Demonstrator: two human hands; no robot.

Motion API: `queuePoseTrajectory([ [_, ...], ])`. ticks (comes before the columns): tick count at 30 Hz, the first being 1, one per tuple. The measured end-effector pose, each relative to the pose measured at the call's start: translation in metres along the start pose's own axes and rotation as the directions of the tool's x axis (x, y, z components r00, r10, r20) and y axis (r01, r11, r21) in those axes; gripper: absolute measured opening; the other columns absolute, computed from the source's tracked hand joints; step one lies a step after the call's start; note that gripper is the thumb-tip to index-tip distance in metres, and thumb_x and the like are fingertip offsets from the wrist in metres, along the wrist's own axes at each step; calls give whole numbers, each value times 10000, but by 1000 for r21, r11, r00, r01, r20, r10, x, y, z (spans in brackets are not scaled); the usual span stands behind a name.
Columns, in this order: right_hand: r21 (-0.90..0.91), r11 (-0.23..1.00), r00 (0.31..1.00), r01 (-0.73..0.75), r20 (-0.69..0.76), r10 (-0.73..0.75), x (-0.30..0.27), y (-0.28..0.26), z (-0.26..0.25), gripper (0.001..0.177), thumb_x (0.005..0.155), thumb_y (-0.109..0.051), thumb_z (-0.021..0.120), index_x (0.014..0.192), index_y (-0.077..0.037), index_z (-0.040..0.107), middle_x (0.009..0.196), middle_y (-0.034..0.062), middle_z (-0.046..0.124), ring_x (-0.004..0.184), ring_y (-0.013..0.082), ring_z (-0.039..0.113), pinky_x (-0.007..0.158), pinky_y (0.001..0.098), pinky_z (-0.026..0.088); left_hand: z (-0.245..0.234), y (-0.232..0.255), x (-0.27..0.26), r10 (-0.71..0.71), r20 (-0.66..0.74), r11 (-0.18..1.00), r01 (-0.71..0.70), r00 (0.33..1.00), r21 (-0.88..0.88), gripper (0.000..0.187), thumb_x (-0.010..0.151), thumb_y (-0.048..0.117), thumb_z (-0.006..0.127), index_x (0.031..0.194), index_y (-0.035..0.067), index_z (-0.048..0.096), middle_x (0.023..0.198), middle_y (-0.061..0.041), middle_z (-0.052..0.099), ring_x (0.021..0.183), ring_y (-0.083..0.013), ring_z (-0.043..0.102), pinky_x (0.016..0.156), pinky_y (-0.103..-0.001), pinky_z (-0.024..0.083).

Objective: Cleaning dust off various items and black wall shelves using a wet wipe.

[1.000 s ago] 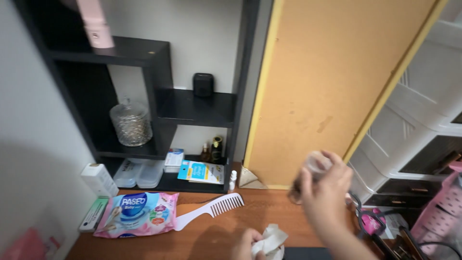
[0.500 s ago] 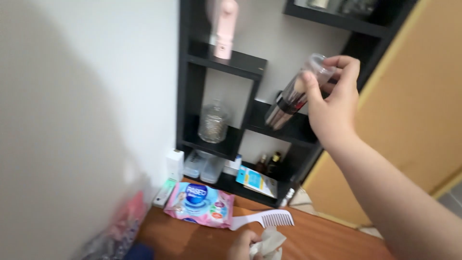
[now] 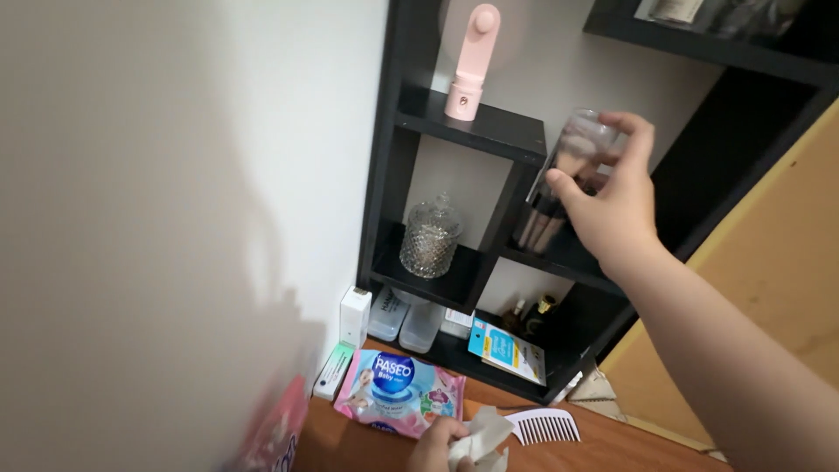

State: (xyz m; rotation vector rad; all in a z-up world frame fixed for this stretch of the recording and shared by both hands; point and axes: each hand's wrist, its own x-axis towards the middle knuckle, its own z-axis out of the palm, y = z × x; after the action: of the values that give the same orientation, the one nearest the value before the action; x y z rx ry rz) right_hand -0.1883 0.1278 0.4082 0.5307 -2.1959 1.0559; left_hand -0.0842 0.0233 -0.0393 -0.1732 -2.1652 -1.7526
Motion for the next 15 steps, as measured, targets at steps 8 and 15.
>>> queuePoseTrajectory([
  [8,448,878,985,-167,114,130,-76,4,-28,932,866,-133,768,1572,-229,167,1439,167,594,1236,252,645,975,410,570,-55,158,43,-792,-164,591,669,588,-451,260,922,153,686,1169,76,654,1047,-130,784,859,-236,788,741,-402,645],
  [15,446,766,879,-464,339,335,-249,81,38,954,702,-64,854,1496,-190,339,1338,109,629,1241,280,655,981,442,610,-49,137,29,-585,-329,799,459,741,-388,211,909,125,649,1102,43,667,936,-154,787,774,-242,753,691,-376,606],
])
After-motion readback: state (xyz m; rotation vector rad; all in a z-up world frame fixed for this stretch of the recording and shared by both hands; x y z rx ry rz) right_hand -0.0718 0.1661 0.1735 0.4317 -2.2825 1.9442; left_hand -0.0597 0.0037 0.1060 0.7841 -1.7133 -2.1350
